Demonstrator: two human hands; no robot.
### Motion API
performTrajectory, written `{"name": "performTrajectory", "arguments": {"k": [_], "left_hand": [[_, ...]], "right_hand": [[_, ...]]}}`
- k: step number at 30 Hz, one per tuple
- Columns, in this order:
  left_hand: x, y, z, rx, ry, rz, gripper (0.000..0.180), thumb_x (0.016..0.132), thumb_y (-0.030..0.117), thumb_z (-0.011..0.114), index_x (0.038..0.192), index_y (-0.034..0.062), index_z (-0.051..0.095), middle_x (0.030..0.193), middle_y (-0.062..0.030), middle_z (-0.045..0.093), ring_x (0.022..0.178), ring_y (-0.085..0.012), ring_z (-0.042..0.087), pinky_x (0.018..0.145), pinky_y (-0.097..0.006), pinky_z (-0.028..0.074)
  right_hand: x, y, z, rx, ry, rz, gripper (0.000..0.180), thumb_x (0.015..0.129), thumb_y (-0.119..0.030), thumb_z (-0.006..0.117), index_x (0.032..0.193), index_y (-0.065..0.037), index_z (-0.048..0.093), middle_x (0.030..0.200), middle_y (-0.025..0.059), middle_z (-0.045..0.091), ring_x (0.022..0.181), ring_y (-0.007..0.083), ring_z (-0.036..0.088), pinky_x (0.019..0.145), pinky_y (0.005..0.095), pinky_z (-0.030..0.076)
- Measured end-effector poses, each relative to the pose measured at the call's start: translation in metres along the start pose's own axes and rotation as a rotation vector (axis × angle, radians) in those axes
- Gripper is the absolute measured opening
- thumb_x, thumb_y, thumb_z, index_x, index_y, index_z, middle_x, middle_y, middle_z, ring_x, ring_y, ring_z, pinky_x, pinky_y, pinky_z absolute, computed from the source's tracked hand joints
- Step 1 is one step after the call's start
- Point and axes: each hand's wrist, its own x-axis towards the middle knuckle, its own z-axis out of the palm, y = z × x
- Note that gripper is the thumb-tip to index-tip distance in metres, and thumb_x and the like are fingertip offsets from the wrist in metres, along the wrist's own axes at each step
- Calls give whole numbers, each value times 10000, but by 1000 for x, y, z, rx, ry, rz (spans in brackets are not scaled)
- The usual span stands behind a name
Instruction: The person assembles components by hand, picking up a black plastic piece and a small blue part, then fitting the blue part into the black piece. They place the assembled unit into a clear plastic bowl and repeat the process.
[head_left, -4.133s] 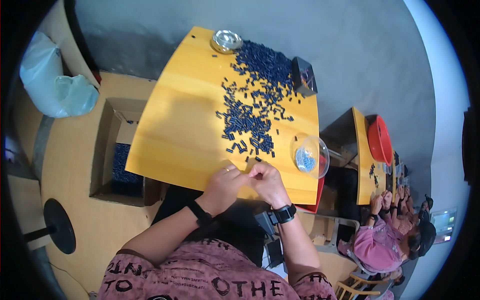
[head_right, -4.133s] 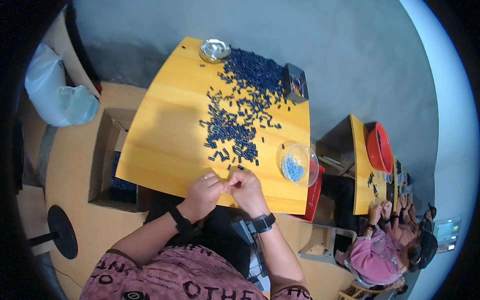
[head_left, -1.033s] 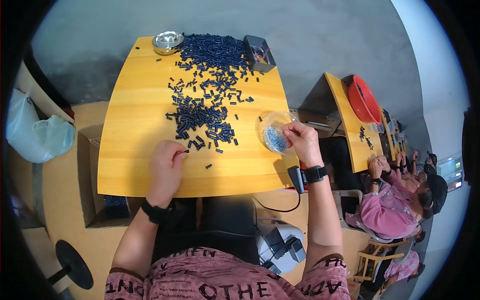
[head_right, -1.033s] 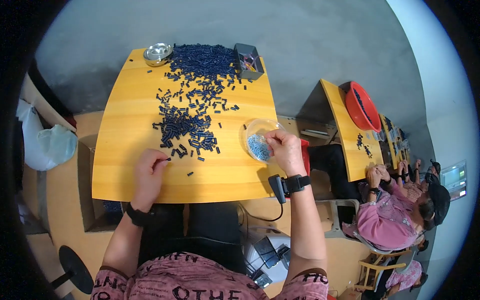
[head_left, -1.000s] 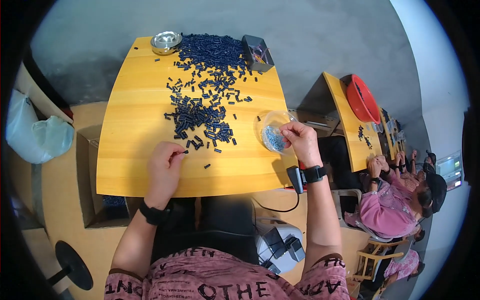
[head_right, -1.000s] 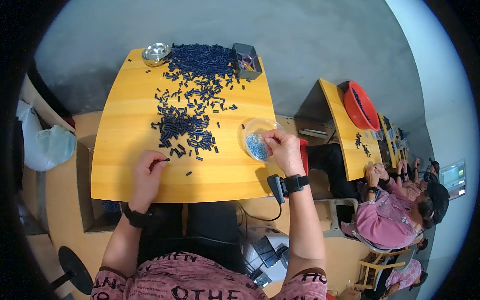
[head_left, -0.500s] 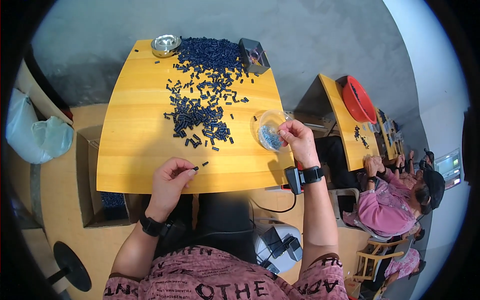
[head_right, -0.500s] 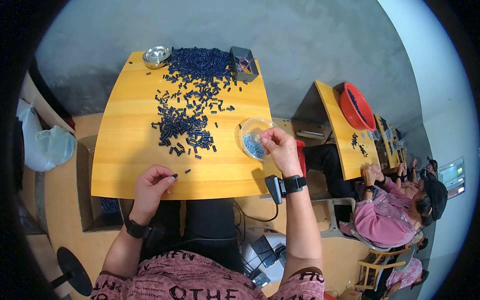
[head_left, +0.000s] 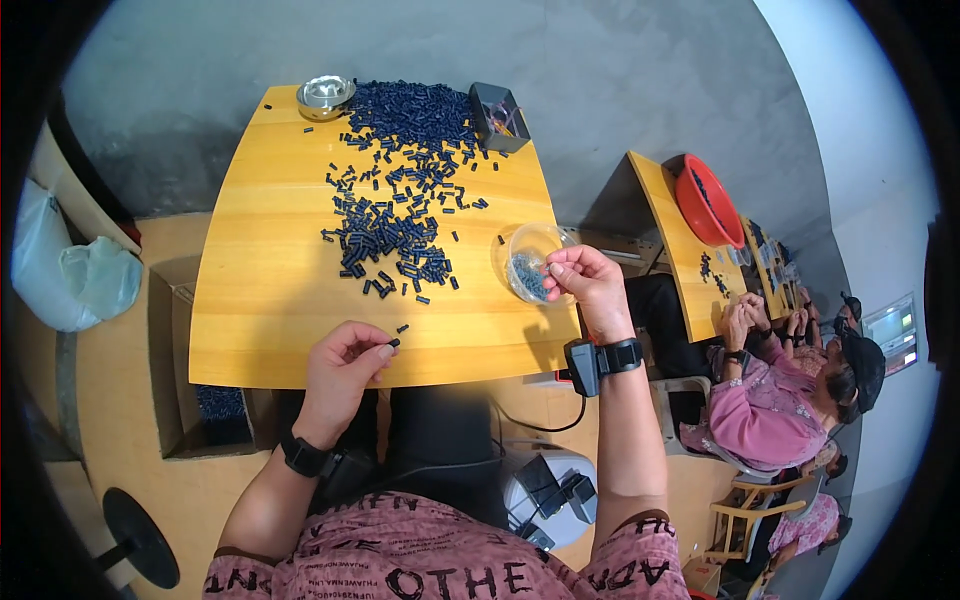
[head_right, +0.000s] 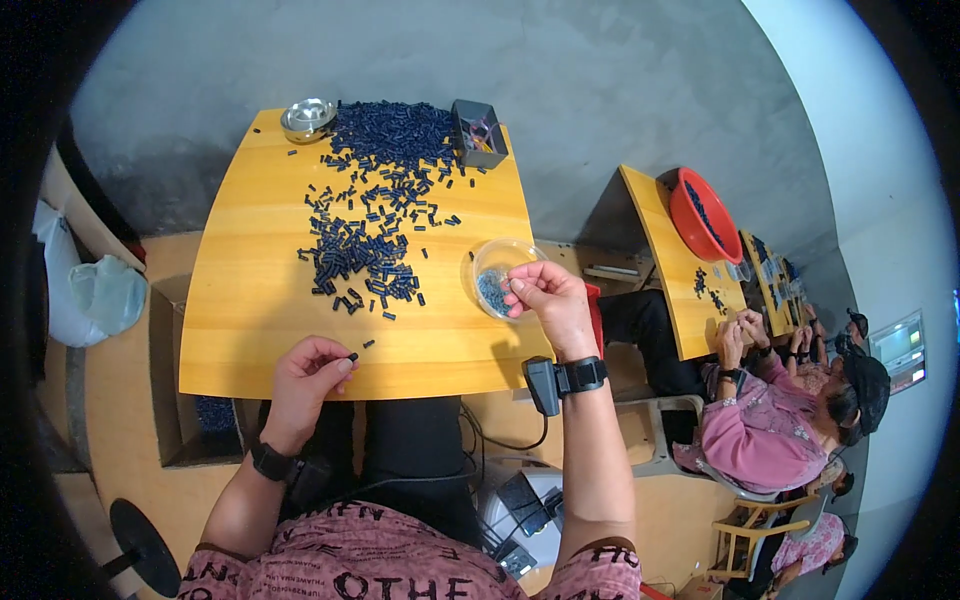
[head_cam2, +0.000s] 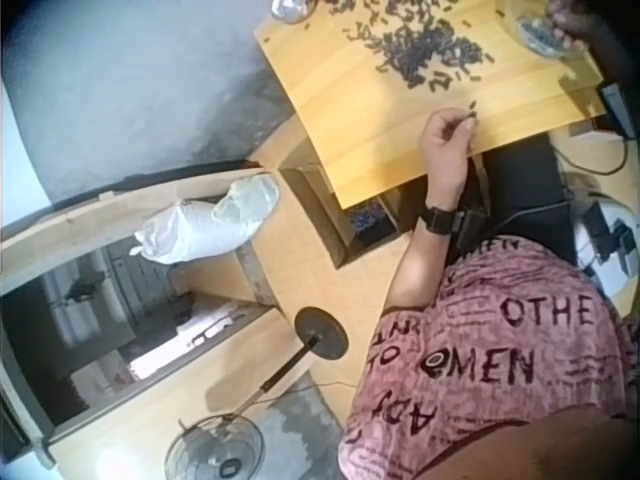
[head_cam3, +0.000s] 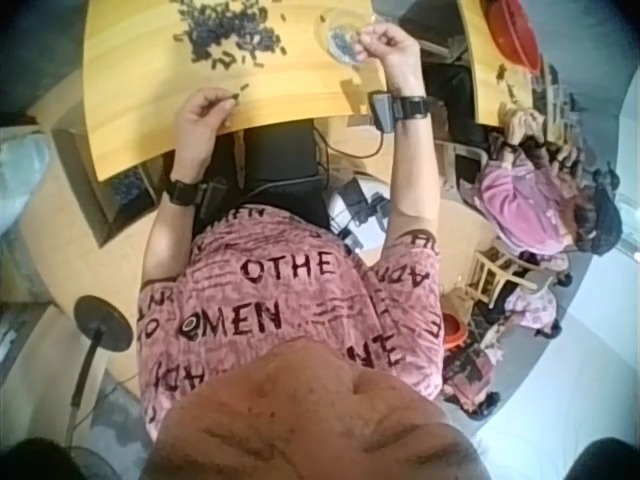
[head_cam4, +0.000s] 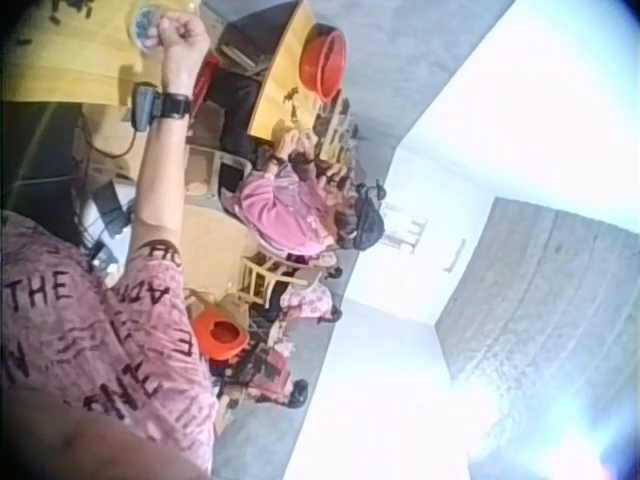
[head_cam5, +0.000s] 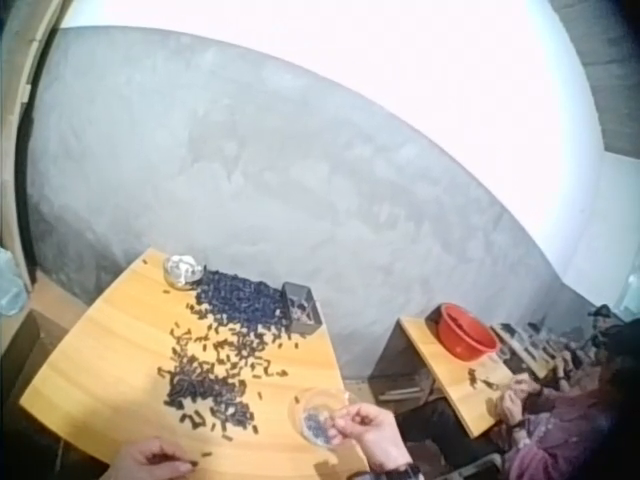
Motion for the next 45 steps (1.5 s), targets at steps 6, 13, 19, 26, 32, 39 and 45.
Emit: {"name": "performTrajectory", "arguments": {"k": [6, 13, 19, 26, 32, 39, 45], "left_hand": [[1, -6, -4, 4, -1, -3, 82, 882, 10, 638, 962, 25, 621, 861, -58, 675, 692, -83, 580, 623, -216, 486], [3, -6, -2, 10, -9, -25, 69, 900, 34, 635, 968, 23, 628, 841, -28, 657, 686, -69, 566, 612, -206, 466], [3, -12, -7, 13, -23, -3, 84, 895, 24, 645, 977, 17, 630, 832, -21, 649, 700, -72, 577, 627, -206, 485], [1, -10, -7, 7, -29, -14, 90, 895, 39, 654, 982, 20, 637, 815, -10, 638, 711, -67, 581, 636, -207, 490], [0, -7, -11, -30, -29, -24, 97, 891, 31, 654, 984, 17, 631, 815, -18, 639, 715, -80, 587, 650, -218, 494], [-7, 8, 0, -181, -75, -48, 112, 889, -6, 631, 997, 14, 614, 872, -72, 662, 717, -118, 600, 676, -237, 503], [-16, 13, 6, -217, -163, -38, 157, 909, 1, 617, 1066, 2, 627, 905, -88, 672, 740, -122, 611, 694, -243, 510]], "right_hand": [[12, 4, -5, -688, 24, -102, 76, 825, -58, 726, 862, 7, 715, 720, 39, 681, 638, 109, 593, 602, 255, 476], [51, 20, -11, -1260, 68, -414, 82, 752, -78, 698, 812, -29, 723, 762, 171, 679, 714, 327, 669, 670, 382, 530], [61, 38, -5, -1459, 21, -263, 76, 777, -113, 671, 797, -70, 730, 781, 173, 682, 764, 341, 672, 720, 424, 540], [60, 42, -2, -1560, 52, -250, 88, 790, -128, 658, 812, -70, 720, 752, 168, 677, 723, 345, 664, 704, 429, 534], [36, 16, 0, -1140, 198, -423, 63, 767, -69, 656, 803, -29, 689, 777, 214, 664, 726, 391, 652, 672, 439, 530], [-32, -23, 43, -140, 12, 12, 122, 871, -11, 651, 992, -24, 663, 765, -32, 620, 634, 32, 527, 556, 183, 407], [-73, -14, 87, -166, -217, 63, 171, 957, -22, 555, 1092, -11, 659, 832, -10, 595, 718, 58, 535, 616, 193, 441]]}}
